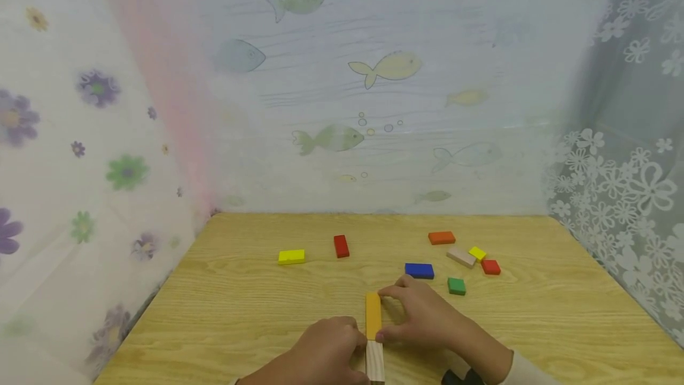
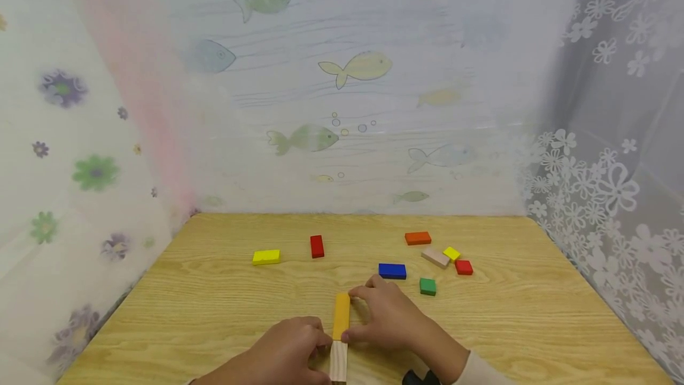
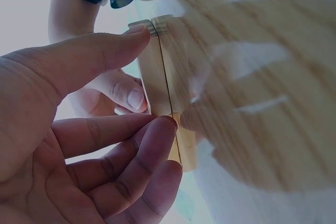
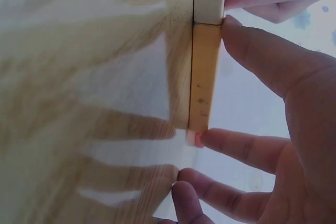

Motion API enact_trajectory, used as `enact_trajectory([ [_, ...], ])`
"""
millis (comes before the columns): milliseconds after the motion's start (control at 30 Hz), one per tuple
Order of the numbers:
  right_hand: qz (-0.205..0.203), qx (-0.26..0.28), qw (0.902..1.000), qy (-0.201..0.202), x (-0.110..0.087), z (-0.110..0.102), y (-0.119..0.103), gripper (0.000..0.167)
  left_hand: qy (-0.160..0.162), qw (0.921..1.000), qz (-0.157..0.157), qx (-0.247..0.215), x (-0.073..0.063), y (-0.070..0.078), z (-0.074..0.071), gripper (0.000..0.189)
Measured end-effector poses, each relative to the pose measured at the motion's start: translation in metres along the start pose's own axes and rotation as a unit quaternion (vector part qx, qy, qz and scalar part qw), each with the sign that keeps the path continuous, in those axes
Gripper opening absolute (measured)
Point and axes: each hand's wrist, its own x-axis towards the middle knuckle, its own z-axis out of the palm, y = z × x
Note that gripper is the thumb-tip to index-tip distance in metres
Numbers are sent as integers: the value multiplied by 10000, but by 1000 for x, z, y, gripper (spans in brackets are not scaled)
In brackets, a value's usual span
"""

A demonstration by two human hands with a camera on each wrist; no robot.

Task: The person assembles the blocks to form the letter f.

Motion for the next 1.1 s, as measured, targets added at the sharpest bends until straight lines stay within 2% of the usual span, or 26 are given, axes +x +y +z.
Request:
enact_trajectory([
  [300,2,-208,9998,14,-1,-1,-2,84,-53,10000,-54,-40,1,2,-2,42],
  [600,133,-158,9998,-62,0,1,0,85,-39,9998,-69,-176,-1,1,-3,46],
  [1100,84,-163,9998,-35,-1,0,-1,84,-7,9994,-55,-347,-1,-2,-3,56],
])
